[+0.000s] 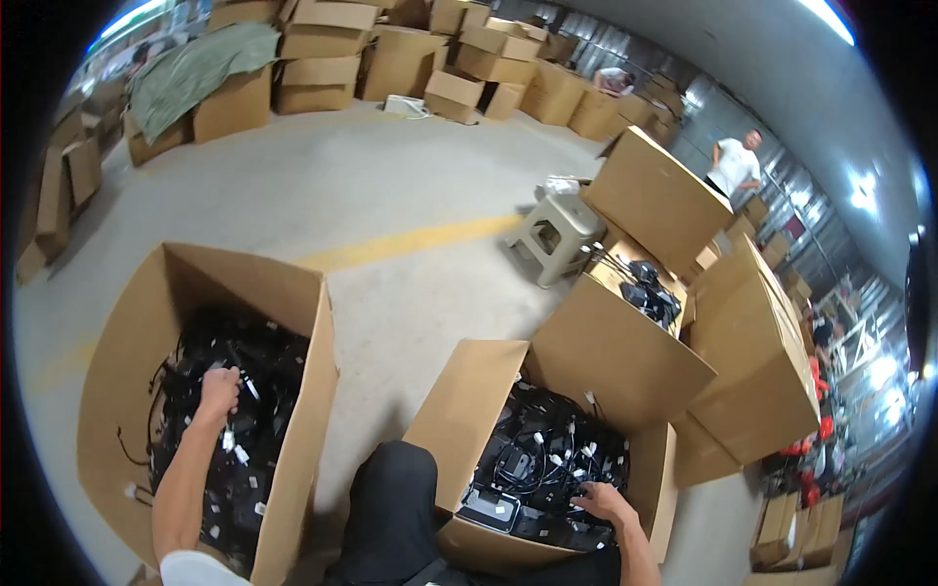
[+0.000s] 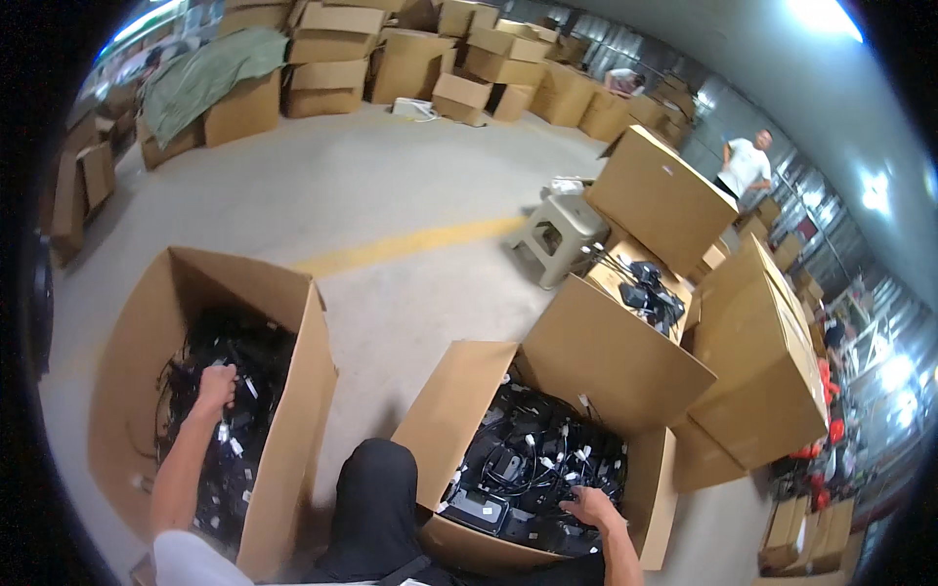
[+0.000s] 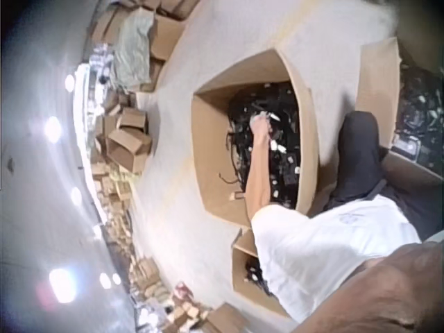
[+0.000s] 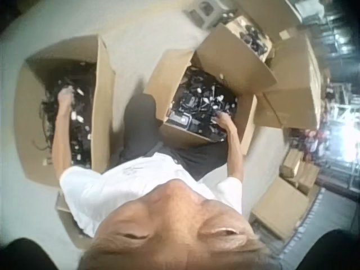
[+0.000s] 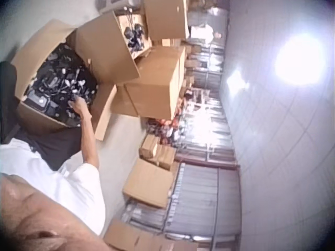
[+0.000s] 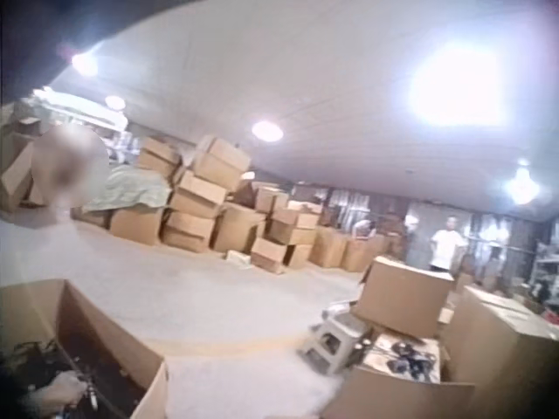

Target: The person sits on the floor between two large cardboard boxes and repeatedly picks up black electronic devices with attached cables from the left box. They briefly handle each device and then place it into the right box. The process continues throughout the clip.

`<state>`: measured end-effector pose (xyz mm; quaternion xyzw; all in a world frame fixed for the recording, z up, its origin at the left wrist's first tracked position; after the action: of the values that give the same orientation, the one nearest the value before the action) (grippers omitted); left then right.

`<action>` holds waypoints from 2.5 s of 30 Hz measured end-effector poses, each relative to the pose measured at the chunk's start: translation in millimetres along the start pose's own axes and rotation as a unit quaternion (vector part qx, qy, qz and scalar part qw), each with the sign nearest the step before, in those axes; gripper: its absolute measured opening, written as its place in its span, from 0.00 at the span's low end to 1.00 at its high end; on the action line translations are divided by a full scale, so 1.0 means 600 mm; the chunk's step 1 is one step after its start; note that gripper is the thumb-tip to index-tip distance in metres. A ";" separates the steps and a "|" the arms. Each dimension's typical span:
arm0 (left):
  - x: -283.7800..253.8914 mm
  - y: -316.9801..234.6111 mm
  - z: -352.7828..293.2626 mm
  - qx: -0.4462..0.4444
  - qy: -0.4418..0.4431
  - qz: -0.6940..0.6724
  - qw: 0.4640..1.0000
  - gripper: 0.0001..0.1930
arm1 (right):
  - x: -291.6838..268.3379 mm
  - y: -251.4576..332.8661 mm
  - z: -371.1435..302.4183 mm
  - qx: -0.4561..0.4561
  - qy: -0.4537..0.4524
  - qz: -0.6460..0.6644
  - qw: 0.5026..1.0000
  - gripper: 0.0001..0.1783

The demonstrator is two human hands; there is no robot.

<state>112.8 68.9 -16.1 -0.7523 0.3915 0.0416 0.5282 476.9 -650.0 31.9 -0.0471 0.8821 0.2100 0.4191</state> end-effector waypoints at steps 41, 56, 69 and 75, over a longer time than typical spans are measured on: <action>0.337 -0.414 -0.677 0.775 0.033 0.087 0.626 0.29 | -0.030 0.301 -0.164 -0.185 -0.255 0.478 0.820 0.20; 0.434 -0.264 -0.486 0.373 0.076 -0.059 0.923 0.20 | -0.090 0.365 -0.227 -0.192 -0.140 0.679 0.695 0.34; 0.462 -0.199 -0.501 0.186 0.324 -0.304 0.877 0.19 | -0.138 0.405 -0.247 -0.292 0.011 0.808 0.512 0.40; 0.502 -0.178 -0.508 0.118 0.406 -0.325 0.846 0.16 | -0.114 0.454 -0.242 -0.320 0.140 0.800 0.488 0.41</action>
<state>281.2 -333.1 55.5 -0.7180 0.3061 -0.4882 0.3904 345.8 -469.0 255.5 0.5190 0.4599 0.7133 -0.1018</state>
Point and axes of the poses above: each hand's wrist, its own z-axis towards the middle knuckle, its own x-axis out of the palm, y = z × x, the point moved 1 cm from there along z, towards the middle knuckle, and after that the axes turned 15 degrees about z, right-handed, at the moved point
